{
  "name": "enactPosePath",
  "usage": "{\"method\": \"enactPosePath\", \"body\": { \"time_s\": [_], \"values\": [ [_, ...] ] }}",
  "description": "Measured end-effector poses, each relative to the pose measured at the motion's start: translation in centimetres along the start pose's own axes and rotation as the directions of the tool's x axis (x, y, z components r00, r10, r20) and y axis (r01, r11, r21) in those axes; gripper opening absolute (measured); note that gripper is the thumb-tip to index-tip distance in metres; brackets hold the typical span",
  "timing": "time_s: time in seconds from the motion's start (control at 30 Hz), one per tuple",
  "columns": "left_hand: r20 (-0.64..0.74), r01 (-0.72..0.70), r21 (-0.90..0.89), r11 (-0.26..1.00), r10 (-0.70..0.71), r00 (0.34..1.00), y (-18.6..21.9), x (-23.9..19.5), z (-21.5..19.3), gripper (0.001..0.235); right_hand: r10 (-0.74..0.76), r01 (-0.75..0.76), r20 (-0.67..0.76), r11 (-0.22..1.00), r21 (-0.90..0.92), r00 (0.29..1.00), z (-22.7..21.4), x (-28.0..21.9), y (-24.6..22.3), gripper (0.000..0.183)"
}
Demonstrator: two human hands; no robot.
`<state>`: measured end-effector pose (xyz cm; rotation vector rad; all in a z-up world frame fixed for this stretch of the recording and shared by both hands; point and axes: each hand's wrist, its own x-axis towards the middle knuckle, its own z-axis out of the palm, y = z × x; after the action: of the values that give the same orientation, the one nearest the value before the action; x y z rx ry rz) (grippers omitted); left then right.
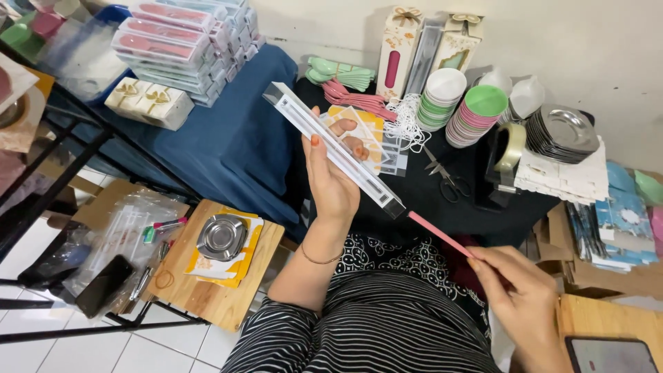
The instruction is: Packaging individual decorative sticks and spoons into plastic sleeves at a gift shop workstation.
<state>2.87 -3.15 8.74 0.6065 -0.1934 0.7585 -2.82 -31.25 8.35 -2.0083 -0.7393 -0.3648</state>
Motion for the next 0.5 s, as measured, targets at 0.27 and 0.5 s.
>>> {"method": "enactPosePath", "body": {
  "time_s": [0.27, 0.5],
  "values": [
    [0.058, -0.003, 0.011, 1.000, 0.002, 0.998, -1.1, -1.1, 0.5, 0.046, -0.006, 0.006, 0.005, 0.995, 0.103, 1.000, 3.1, 0.9, 1.5, 0.016],
    [0.154, -0.029, 0.105, 0.994, 0.013, 0.988, -1.9, -2.3, 1.3, 0.046, -0.060, 0.044, 0.036, 0.937, 0.348, 0.998, 5.9, 2.3, 1.6, 0.016]
  ]
}}
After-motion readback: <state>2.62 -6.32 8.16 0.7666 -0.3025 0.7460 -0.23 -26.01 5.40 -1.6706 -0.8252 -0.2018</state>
